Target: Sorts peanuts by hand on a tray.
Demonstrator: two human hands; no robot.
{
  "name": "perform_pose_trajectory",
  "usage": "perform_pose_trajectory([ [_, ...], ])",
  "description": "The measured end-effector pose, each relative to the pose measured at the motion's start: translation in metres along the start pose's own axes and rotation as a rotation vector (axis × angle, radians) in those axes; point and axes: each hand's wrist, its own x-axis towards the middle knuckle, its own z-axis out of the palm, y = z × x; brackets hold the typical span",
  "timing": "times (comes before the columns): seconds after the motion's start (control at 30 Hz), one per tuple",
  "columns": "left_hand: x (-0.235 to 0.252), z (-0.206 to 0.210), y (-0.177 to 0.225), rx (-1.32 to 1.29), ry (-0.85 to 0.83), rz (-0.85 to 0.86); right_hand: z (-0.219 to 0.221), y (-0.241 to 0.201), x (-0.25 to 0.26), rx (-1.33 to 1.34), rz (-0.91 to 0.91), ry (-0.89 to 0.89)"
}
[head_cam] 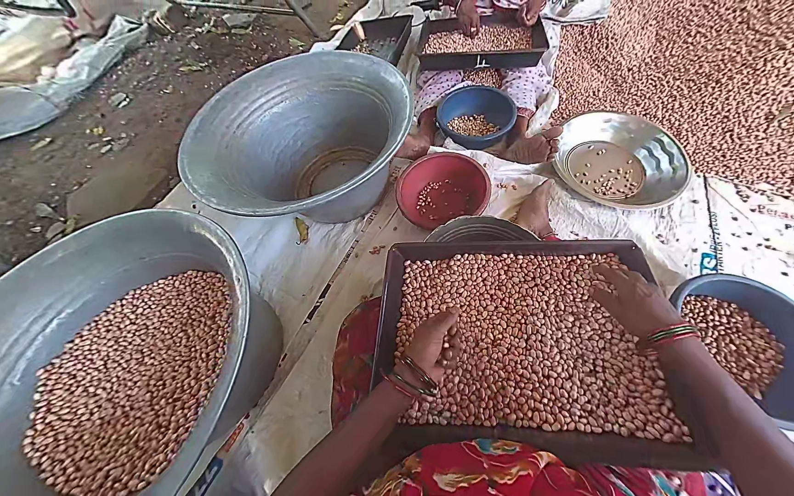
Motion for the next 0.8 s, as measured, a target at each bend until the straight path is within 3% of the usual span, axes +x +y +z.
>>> perform_pose_trajectory([
  [0.07,0.015,-0.011,0.019,0.296,0.098,0.215,0.025,-0.005,-0.014,0.023,-0.012,-0.071],
  [0.13,0.030,-0.019,0.041,0.766,0.154,0.366,0.056,-0.035,-0.045,-0.003,-0.126,-0.200],
  [0.23,0.054,-0.016,0.063,1.224,0.119,0.374,0.084,-0.069,-0.083,0.026,-0.372,-0.294],
  [0.27,0.061,-0.012,0.065,1.332,0.117,0.351,0.082,-0.073,-0.088,0.081,-0.419,-0.260],
  [0.37,0.072,-0.001,0.060,1.548,0.117,0.315,0.069,-0.061,-0.080,0.199,-0.475,0.059],
  [0.43,0.073,0.006,0.057,1.644,0.109,0.299,0.049,-0.045,-0.069,0.234,-0.413,0.150],
  [0.63,0.076,0.011,0.052,1.729,0.126,0.320,0.010,-0.016,-0.058,0.275,-0.164,0.201],
  [0.73,0.078,0.005,0.052,1.603,0.116,0.385,-0.002,-0.005,-0.042,0.284,-0.056,0.146],
  [0.8,0.078,-0.002,0.052,1.375,0.101,0.428,-0.009,0.003,-0.020,0.318,0.037,0.098],
])
